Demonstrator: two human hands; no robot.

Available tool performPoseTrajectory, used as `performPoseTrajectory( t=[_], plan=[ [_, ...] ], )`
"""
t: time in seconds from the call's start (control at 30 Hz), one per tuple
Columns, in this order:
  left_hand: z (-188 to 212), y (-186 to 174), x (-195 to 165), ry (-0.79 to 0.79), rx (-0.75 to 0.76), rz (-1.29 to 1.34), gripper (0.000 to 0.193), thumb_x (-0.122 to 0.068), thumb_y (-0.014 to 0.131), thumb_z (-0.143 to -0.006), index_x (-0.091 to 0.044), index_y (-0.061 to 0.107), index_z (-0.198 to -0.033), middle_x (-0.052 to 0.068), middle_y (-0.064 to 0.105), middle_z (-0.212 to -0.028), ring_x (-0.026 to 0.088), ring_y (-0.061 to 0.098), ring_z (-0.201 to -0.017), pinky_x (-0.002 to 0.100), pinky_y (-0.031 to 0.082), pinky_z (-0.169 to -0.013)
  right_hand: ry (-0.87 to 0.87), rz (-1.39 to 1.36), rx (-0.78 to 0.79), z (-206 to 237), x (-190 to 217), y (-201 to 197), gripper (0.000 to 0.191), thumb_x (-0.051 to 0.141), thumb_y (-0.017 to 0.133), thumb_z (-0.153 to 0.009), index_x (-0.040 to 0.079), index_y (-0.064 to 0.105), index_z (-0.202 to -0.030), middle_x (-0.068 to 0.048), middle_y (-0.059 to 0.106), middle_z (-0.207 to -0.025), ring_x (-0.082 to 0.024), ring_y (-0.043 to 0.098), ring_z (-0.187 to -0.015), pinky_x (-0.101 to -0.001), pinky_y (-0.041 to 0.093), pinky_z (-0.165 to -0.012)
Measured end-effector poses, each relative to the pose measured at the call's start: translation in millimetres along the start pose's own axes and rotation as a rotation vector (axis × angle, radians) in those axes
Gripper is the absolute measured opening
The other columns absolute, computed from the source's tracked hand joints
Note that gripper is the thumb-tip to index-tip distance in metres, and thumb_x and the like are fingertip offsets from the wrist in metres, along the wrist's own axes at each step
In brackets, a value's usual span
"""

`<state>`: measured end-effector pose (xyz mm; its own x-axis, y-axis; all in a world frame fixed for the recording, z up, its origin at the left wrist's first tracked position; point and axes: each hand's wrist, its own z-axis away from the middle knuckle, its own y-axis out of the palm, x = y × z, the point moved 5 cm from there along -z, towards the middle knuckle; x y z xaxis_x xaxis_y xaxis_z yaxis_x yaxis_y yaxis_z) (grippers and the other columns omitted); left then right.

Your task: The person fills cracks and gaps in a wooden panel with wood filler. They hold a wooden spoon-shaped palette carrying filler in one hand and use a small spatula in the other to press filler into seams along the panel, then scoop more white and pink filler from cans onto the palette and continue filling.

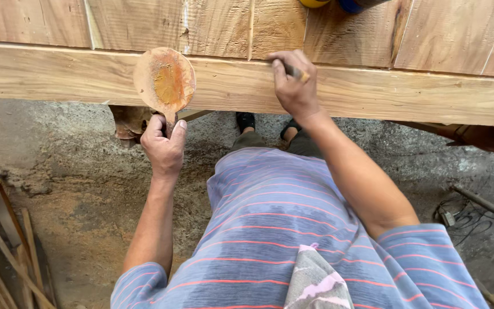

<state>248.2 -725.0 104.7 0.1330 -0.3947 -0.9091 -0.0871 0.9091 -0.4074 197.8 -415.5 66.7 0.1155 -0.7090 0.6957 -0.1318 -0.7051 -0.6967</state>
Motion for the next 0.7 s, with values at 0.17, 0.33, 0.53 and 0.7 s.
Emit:
performPoseTrajectory(
  t=[0.17,0.33,0.53,0.7],
  plan=[
    [-1.9,-7.3,12.0,-0.010,-0.027,0.009,0.020,-0.012,0.074,-0.093,-0.002,0.059,-0.085,-0.002,0.055,-0.069,0.007,0.047,-0.063,0.027,0.039,-0.056,0.044,-0.020,-0.105,-13.1,-11.7,-65.6,0.011,0.002,0.065,-0.104,0.001,0.074,-0.109,-0.015,0.073,-0.099,-0.024,0.070,-0.083,-0.0357,0.057,-0.073],
    [5.5,-11.5,21.5,-0.054,-0.079,0.019,0.023,-0.013,0.075,-0.092,-0.002,0.057,-0.083,-0.001,0.052,-0.068,0.008,0.044,-0.062,0.029,0.037,-0.056,-0.179,0.276,-0.009,-15.6,27.1,-28.0,0.023,-0.002,0.064,-0.089,0.000,0.072,-0.110,-0.017,0.067,-0.091,-0.030,0.065,-0.081,-0.0411,0.054,-0.070],
    [17.5,-21.3,25.5,-0.055,-0.122,-0.009,0.026,-0.013,0.077,-0.090,-0.002,0.055,-0.081,0.000,0.048,-0.066,0.010,0.041,-0.062,0.031,0.036,-0.056,-0.250,-0.134,0.225,-46.1,41.0,20.8,0.013,0.001,0.075,-0.100,0.004,0.076,-0.112,-0.016,0.074,-0.099,-0.029,0.070,-0.088,-0.0392,0.057,-0.077],
    [29.1,-38.3,37.3,-0.095,-0.154,-0.025,0.028,-0.014,0.077,-0.090,-0.002,0.053,-0.081,0.001,0.047,-0.067,0.011,0.041,-0.063,0.031,0.038,-0.057,0.065,-0.182,0.368,-44.5,-3.0,-35.6,0.011,0.003,0.074,-0.101,0.004,0.075,-0.112,-0.014,0.077,-0.103,-0.019,0.074,-0.093,-0.0281,0.060,-0.083]
  ],
)
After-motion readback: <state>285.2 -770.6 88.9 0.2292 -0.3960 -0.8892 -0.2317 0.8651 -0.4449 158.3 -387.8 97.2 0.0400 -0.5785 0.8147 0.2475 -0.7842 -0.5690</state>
